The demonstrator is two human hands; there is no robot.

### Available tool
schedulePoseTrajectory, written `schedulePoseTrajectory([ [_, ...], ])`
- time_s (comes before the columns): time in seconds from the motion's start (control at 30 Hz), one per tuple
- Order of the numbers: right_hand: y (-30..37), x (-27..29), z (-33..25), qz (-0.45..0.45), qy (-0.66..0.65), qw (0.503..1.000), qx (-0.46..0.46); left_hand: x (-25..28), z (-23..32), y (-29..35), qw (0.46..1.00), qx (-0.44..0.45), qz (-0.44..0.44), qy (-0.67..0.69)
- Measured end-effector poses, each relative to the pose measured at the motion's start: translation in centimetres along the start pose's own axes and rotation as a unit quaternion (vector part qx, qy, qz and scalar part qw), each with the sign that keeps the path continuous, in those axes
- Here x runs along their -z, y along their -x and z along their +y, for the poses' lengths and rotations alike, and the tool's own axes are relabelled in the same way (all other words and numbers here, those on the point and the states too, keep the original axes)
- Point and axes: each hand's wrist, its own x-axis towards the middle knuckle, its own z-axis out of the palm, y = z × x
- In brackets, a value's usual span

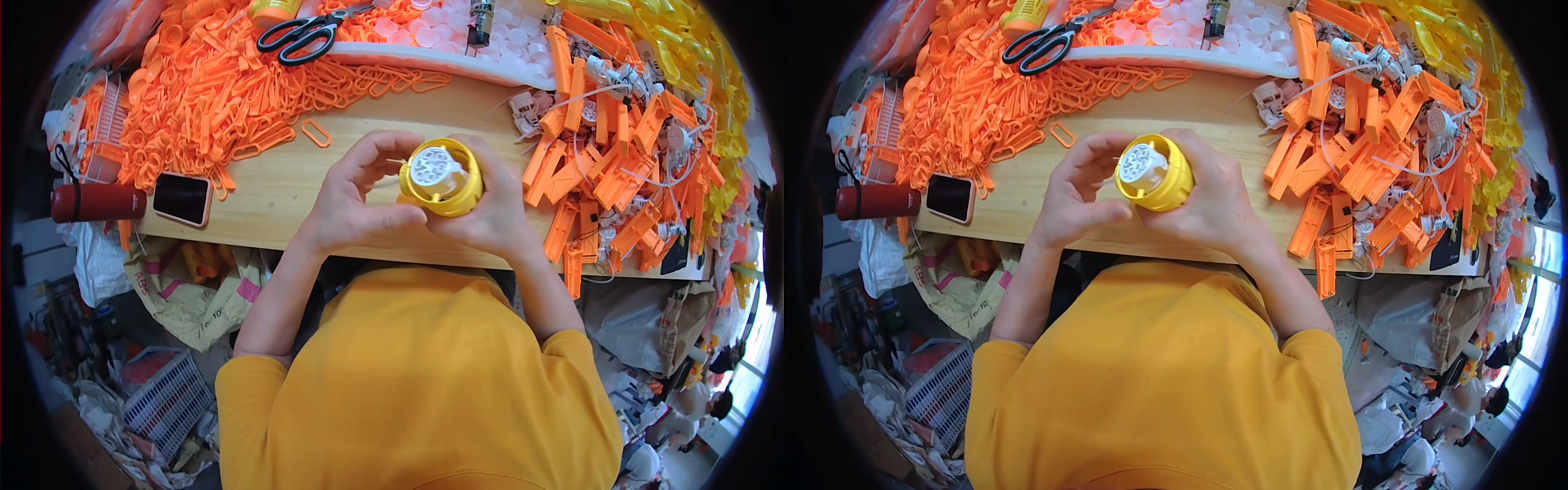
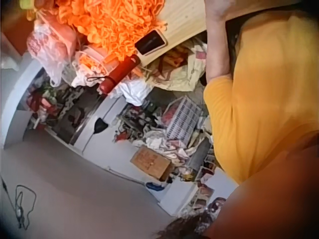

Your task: Manually assembling various plastic components of toy guns at a workbench.

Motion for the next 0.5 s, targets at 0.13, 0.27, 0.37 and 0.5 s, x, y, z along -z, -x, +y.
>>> schedulePoseTrajectory([
  [0.13,-0.8,0.0,-0.2,-0.023,0.041,0.999,0.016,-0.1,2.5,-1.0,0.953,-0.118,-0.035,-0.278],
  [0.27,-1.1,-0.3,-0.8,-0.049,0.094,0.993,0.052,-0.1,2.8,-0.8,0.955,-0.1,-0.036,-0.276],
  [0.37,-1.0,-0.4,-1.2,-0.068,0.132,0.987,0.056,0.5,3.2,-0.8,0.955,-0.074,-0.048,-0.283],
  [0.5,-1.0,1.2,-0.9,-0.158,0.074,0.985,0.009,1.1,2.5,-0.2,0.961,-0.083,-0.033,-0.261],
])
